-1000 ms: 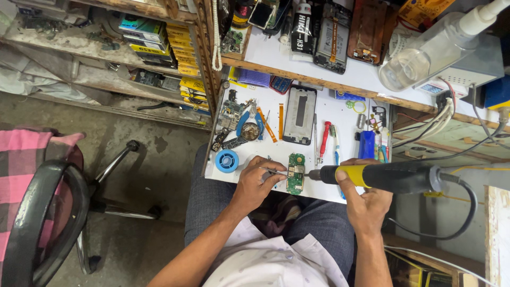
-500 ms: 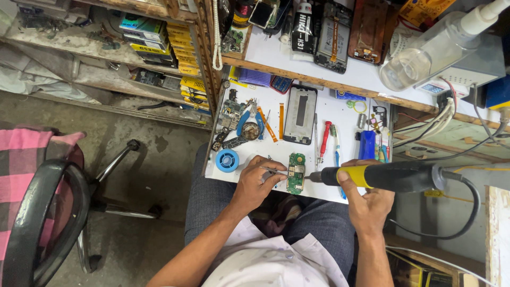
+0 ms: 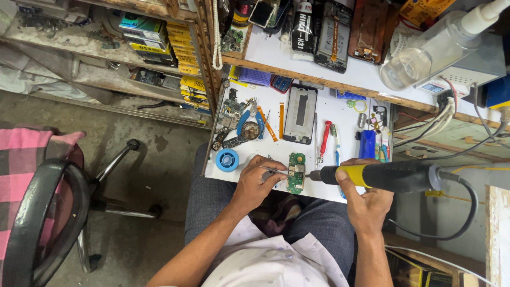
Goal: The person works on a phone motherboard at a repair bench, using a hot air gun to heat the board while holding it with tweezers. They then set the hot air tool aside and use tweezers to pick at and reposition small components on the board, holding the board steady on the bench.
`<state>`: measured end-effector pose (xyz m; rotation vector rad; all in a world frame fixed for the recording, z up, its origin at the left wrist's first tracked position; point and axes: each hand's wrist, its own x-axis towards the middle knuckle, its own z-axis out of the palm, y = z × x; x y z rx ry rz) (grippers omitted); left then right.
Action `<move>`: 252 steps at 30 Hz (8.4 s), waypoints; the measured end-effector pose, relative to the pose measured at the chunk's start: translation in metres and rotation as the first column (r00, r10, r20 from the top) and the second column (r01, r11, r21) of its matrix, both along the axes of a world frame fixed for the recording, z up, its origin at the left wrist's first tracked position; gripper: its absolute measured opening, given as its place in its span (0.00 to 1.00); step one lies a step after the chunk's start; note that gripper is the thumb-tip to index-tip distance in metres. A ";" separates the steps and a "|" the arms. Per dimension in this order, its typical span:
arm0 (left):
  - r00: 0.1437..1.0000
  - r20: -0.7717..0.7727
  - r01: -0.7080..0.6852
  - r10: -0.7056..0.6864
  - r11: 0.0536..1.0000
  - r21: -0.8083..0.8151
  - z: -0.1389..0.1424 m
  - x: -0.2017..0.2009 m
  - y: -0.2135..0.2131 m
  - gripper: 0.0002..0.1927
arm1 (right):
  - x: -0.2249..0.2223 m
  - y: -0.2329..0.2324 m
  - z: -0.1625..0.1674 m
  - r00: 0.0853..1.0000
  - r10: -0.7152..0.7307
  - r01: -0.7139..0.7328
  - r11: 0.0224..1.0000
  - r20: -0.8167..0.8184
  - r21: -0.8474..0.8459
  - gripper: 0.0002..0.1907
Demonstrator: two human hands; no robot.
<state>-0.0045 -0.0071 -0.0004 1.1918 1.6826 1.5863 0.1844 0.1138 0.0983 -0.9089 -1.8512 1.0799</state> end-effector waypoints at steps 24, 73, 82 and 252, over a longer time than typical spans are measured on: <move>1.000 -0.024 -0.003 0.003 1.000 0.001 0.001 -0.001 0.001 0.08 | -0.004 0.000 0.002 0.999 0.043 -0.043 0.998 -0.006 0.040 0.12; 0.998 -0.067 -0.014 0.016 0.999 0.030 -0.002 0.002 0.004 0.08 | -0.005 0.003 0.001 1.000 0.007 -0.006 0.999 -0.013 0.042 0.13; 1.000 -0.019 0.000 0.000 0.999 -0.033 -0.004 0.003 0.004 0.08 | -0.004 0.003 0.003 1.000 0.010 -0.011 0.996 0.007 0.087 0.11; 0.998 0.045 -0.044 0.044 0.999 0.001 -0.007 0.001 -0.005 0.08 | -0.006 -0.001 -0.010 0.998 0.023 -0.025 0.999 -0.064 -0.022 0.15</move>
